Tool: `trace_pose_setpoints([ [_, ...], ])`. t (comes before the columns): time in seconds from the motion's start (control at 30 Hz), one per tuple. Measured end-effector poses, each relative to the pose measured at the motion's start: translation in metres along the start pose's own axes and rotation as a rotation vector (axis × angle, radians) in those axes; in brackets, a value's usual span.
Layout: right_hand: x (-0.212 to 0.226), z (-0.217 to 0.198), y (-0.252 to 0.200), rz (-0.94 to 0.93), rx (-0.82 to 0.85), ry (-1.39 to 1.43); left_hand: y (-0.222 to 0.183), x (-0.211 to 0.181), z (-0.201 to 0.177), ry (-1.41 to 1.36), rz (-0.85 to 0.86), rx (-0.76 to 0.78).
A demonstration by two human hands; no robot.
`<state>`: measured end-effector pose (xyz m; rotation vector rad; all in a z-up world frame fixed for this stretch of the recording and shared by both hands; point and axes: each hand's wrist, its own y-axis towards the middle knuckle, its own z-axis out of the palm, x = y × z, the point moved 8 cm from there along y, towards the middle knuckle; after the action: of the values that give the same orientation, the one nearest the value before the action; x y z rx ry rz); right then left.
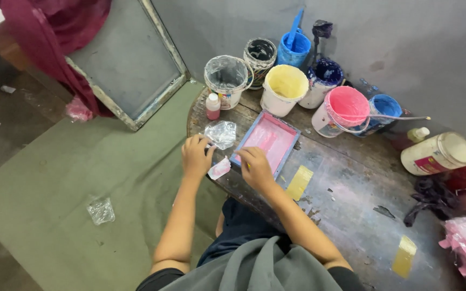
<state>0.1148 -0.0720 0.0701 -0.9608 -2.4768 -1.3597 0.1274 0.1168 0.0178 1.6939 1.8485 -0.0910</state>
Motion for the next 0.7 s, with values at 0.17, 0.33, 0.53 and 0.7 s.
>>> trace_pose_setpoints([
  [0.17, 0.008, 0.042, 0.032, -0.141, 0.112, -0.206, -0.008, -0.012, -0.02, -0.174, 0.057, -0.095],
  [0.33, -0.014, 0.073, 0.045, -0.072, 0.149, -0.377, -0.005, 0.001, -0.027, -0.332, 0.068, -0.15],
  [0.53, -0.009, 0.072, 0.047, 0.059, 0.137, -0.213, 0.003, 0.01, -0.024, -0.523, -0.066, -0.158],
  [0.7, -0.025, 0.075, 0.043, 0.077, 0.085, -0.185, 0.008, 0.026, -0.012, -0.837, -0.189, -0.169],
])
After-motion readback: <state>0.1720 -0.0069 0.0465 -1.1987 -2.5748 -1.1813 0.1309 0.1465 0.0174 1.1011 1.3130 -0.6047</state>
